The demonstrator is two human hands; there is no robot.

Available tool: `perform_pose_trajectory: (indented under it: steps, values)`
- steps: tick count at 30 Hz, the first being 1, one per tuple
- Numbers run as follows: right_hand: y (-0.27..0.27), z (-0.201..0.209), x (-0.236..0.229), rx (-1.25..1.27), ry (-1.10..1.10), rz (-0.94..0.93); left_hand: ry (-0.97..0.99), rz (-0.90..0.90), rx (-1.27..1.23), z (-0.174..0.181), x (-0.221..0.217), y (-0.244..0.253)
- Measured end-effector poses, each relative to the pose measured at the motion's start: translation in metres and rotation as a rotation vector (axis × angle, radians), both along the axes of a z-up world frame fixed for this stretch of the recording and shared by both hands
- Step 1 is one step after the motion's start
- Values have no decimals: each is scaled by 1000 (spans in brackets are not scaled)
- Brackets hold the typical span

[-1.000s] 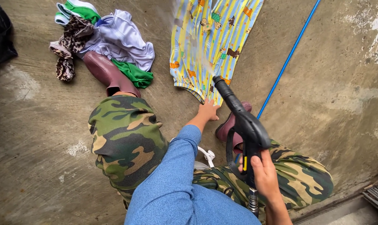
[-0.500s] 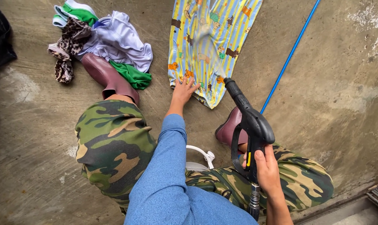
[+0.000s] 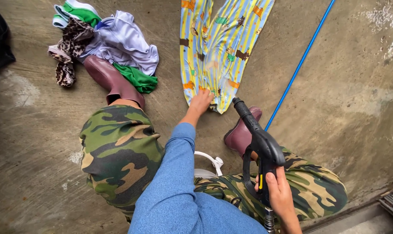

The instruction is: Cleaning various items of clothing on a concrete floor using a high-pressure water sprayer.

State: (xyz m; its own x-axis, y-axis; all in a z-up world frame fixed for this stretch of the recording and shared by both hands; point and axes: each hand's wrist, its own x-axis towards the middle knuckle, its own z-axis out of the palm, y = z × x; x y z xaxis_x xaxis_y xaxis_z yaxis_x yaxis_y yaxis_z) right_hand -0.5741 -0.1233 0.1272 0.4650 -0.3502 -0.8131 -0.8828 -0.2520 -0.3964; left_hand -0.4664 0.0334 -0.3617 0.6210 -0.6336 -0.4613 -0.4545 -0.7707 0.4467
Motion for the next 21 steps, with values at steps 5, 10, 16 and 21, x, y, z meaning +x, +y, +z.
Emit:
perform_pose_trajectory:
  steps: [5, 10, 16, 21]
  values:
    - [9, -5, -6, -15, 22, 58, 76, 129, -35, 24, -33, -38]
    - [19, -1, 0, -35, -22, 86, 300, 129, -62, 42, -75, -74]
    - [9, 22, -22, -131, -55, 51, 578, 61, -245, 108, -98, -103]
    - [-1, 19, -37, -115, 70, 89, 297, 193, -128, 115, -108, -93]
